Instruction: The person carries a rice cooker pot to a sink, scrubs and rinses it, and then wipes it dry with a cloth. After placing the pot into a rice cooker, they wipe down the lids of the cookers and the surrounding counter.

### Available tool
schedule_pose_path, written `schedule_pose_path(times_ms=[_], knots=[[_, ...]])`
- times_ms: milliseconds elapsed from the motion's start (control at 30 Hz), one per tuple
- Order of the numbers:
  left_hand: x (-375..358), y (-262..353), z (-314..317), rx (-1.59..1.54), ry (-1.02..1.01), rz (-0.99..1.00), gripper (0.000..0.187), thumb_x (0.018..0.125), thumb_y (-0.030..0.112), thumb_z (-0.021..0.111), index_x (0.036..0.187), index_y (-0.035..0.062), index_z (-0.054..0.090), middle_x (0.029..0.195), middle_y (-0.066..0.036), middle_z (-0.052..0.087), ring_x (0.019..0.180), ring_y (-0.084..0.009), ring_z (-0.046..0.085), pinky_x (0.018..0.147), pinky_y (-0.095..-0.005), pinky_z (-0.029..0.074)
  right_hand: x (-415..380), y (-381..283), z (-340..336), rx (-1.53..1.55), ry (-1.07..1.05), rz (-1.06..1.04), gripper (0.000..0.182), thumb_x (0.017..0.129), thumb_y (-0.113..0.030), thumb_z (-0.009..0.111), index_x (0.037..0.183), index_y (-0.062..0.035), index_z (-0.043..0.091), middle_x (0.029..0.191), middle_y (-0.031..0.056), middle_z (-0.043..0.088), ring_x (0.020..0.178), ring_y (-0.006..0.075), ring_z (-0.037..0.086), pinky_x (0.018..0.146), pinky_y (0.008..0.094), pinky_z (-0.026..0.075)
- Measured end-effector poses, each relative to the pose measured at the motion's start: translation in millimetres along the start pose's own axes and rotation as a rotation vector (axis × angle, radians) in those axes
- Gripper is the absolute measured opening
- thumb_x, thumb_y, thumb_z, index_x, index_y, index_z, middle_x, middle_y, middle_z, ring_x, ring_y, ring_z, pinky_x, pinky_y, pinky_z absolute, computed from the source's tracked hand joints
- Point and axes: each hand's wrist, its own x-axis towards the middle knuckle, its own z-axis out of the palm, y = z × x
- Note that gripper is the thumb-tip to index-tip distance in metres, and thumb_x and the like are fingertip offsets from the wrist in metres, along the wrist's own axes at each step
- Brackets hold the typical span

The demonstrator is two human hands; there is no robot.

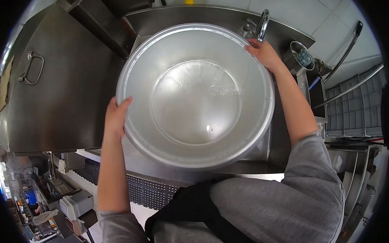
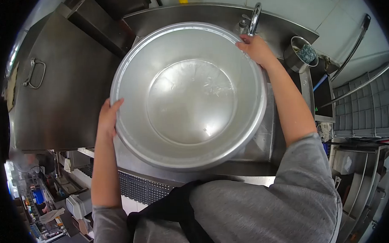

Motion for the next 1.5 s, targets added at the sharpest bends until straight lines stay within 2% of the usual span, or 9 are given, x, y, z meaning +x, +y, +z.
schedule_pose_path(times_ms=[100,267,333,467,533,700,967,1233,1500], knots=[[46.5,-13.9,-11.6,-0.234,-0.156,0.016,0.037,0.085,0.014,0.062,0.117,-0.0023,0.051,0.102,-0.015,0.063,0.091,-0.0239,0.064,0.077,-0.0353,0.053,8.9,-17.9,6.0,-0.176,0.068,-0.008,0.053,0.081,-0.032,0.068,0.117,0.0059,0.058,0.107,0.0192,0.065,0.099,0.0244,0.063,0.085,0.0321,0.048],[-28.6,-29.8,38.5,-0.548,0.181,0.018,0.046,0.086,0.011,0.058,0.128,-0.0011,0.042,0.115,-0.018,0.058,0.101,-0.0266,0.06,0.087,-0.0388,0.051,-3.2,-10.2,-1.5,-0.299,0.046,-0.034,0.049,0.083,-0.028,0.067,0.116,0.0063,0.057,0.107,0.0177,0.065,0.1,0.0234,0.063,0.085,0.0327,0.048],[-82.7,-56.4,82.0,-0.588,0.298,0.148,0.049,0.088,0.012,0.059,0.13,-0.0009,0.04,0.116,-0.017,0.057,0.106,-0.0266,0.058,0.091,-0.0396,0.049,-19.1,-7.0,-8.0,0.206,-0.064,0.167,0.05,0.085,-0.02,0.065,0.127,0.0036,0.052,0.102,0.0112,0.064,0.088,0.0185,0.062,0.081,0.0318,0.049],[-123.5,-67.9,91.6,-0.531,0.323,0.202,0.043,0.089,0.015,0.061,0.126,-0.0009,0.044,0.114,-0.016,0.058,0.103,-0.0255,0.06,0.089,-0.0384,0.05,-20.5,1.6,-8.4,0.243,-0.089,0.125,0.049,0.085,-0.019,0.065,0.126,0.0057,0.052,0.1,0.0105,0.064,0.084,0.0178,0.062,0.08,0.0317,0.049],[-78.9,-48.2,40.0,-0.54,0.24,-0.032,0.039,0.089,0.011,0.061,0.121,-0.002,0.044,0.113,-0.015,0.059,0.097,-0.0221,0.061,0.086,-0.0349,0.05,-14.4,0.4,-10.8,0.262,-0.133,0.112,0.038,0.085,-0.018,0.067,0.115,0.0033,0.058,0.097,0.0087,0.064,0.09,0.0156,0.059,0.081,0.031,0.047],[-21.4,-31.5,8.1,-0.435,-0.012,0.062,0.025,0.085,0.006,0.06,0.107,-0.0018,0.051,0.1,-0.013,0.063,0.089,-0.0207,0.063,0.078,-0.0331,0.051,-6.3,-12.8,-6.1,0.154,-0.006,0.116,0.044,0.084,-0.021,0.069,0.118,0.0045,0.059,0.099,0.0087,0.067,0.084,0.0169,0.062,0.077,0.0308,0.048],[-20.2,-38.4,43.8,-0.643,0.126,0.074,0.027,0.083,0.003,0.056,0.109,-0.0004,0.049,0.102,-0.013,0.062,0.09,-0.0202,0.061,0.08,-0.0339,0.049,-10.6,-18.9,-9.8,0.18,0.187,-0.202,0.032,0.088,-0.02,0.062,0.114,-0.0005,0.06,0.097,0.0117,0.067,0.085,0.0194,0.062,0.077,0.0309,0.047],[-29.4,-39.7,71.2,-0.683,0.257,0.113,0.031,0.085,0.004,0.054,0.114,0.0004,0.045,0.109,-0.012,0.059,0.098,-0.0194,0.057,0.088,-0.0329,0.044,9.9,-40.9,2.3,-0.221,0.12,-0.167,0.018,0.09,-0.015,0.058,0.101,-0.0011,0.063,0.087,0.0076,0.065,0.082,0.0174,0.06,0.075,0.0318,0.045],[-23.2,-42.2,21.2,-0.699,0.311,0.101,0.03,0.082,0.003,0.057,0.11,0.0,0.048,0.106,-0.013,0.06,0.095,-0.0222,0.059,0.081,-0.0371,0.049,-25.7,-30.7,-4.0,0.664,0.069,0.045,0.009,0.09,-0.009,0.057,0.098,-0.007,0.059,0.071,-0.0028,0.049,0.063,0.0073,0.042,0.057,0.0237,0.032]])
